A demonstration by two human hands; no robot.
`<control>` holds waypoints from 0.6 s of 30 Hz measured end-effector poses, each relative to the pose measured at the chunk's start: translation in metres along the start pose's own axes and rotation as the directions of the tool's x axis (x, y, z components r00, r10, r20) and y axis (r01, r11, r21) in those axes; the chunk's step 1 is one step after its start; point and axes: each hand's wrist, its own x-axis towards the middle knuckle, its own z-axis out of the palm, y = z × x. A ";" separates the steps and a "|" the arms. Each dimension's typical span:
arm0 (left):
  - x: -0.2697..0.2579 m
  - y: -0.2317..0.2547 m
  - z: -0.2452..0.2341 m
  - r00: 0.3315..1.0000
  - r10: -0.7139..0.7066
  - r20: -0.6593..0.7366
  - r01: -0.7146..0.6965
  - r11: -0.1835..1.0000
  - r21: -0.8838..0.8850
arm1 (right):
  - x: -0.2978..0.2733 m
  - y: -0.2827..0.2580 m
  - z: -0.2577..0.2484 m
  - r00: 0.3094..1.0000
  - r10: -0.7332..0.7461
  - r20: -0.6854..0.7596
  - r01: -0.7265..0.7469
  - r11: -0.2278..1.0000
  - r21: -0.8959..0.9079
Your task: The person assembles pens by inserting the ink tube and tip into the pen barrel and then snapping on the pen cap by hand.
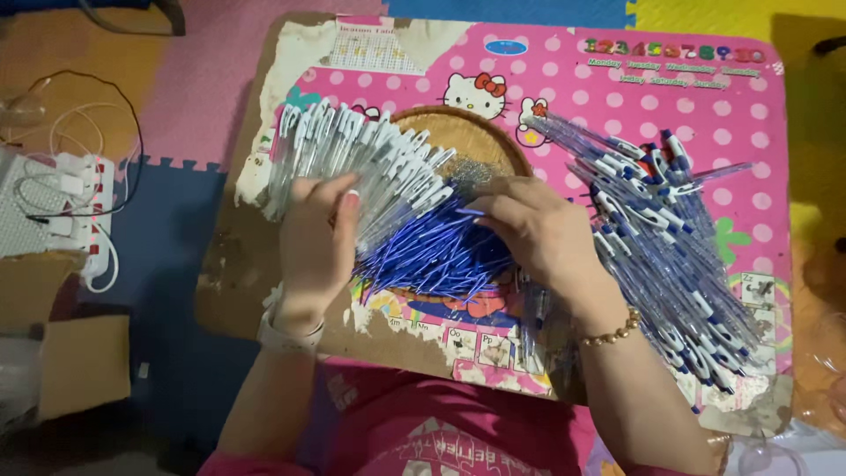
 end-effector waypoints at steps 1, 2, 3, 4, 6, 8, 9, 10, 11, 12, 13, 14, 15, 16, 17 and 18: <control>-0.002 -0.006 0.003 1.000 -0.002 -0.002 0.002 1.000 0.000 | 0.001 -0.004 0.001 1.000 -0.003 0.002 0.003 1.000 0.001; -0.004 -0.011 0.005 0.999 0.023 -0.035 -0.022 0.999 0.031 | 0.001 -0.008 0.002 0.999 -0.039 0.007 0.038 0.999 0.013; -0.006 -0.016 0.008 0.997 0.049 -0.065 -0.045 0.997 0.062 | 0.002 -0.013 0.002 0.997 -0.073 0.013 0.073 0.997 0.026; -0.007 -0.019 0.008 0.997 0.046 -0.066 -0.042 0.997 0.062 | 0.000 -0.015 0.007 0.997 -0.074 0.015 0.074 0.997 0.027; -0.007 -0.024 0.009 0.987 0.102 -0.125 -0.087 0.988 0.124 | -0.003 -0.020 0.017 0.991 -0.117 0.061 0.121 0.990 -0.066; -0.006 -0.029 0.009 0.985 0.095 -0.144 -0.070 0.984 0.164 | 0.000 -0.032 0.019 0.989 -0.136 0.061 0.142 0.984 -0.104; -0.005 -0.032 0.008 0.982 0.088 -0.166 -0.053 0.977 0.205 | 0.003 -0.038 0.020 0.986 -0.158 0.060 0.165 0.976 -0.142; -0.001 -0.035 0.008 0.982 0.088 -0.166 -0.052 0.977 0.205 | 0.001 -0.037 0.023 0.986 -0.158 0.061 0.165 0.976 -0.141; 0.001 -0.038 0.008 0.977 0.105 -0.186 -0.065 0.975 0.210 | -0.001 -0.037 0.026 0.984 -0.162 0.073 0.171 0.973 -0.153; 0.003 -0.040 0.008 0.971 0.123 -0.205 -0.078 0.973 0.216 | -0.004 -0.037 0.029 0.983 -0.165 0.085 0.178 0.970 -0.164; 0.005 -0.041 0.007 0.971 0.122 -0.205 -0.076 0.973 0.218 | -0.004 -0.037 0.031 0.982 -0.166 0.085 0.178 0.971 -0.162; 0.007 -0.041 0.005 0.965 0.129 -0.229 -0.086 0.978 0.189 | -0.005 -0.037 0.033 0.982 -0.172 0.081 0.184 0.968 -0.173; 0.010 -0.041 0.004 0.958 0.137 -0.253 -0.098 0.982 0.160 | -0.005 -0.037 0.035 0.981 -0.178 0.076 0.189 0.964 -0.187; 0.013 -0.040 0.002 0.957 0.137 -0.254 -0.098 0.982 0.161 | -0.005 -0.037 0.035 0.981 -0.179 0.075 0.190 0.964 -0.186; 0.016 -0.040 0.000 0.961 0.134 -0.243 -0.101 0.984 0.145 | -0.005 -0.038 0.035 0.983 -0.170 0.069 0.180 0.968 -0.176; 0.019 -0.039 -0.002 0.964 0.130 -0.231 -0.103 0.986 0.129 | -0.005 -0.038 0.034 0.985 -0.161 0.062 0.170 0.972 -0.165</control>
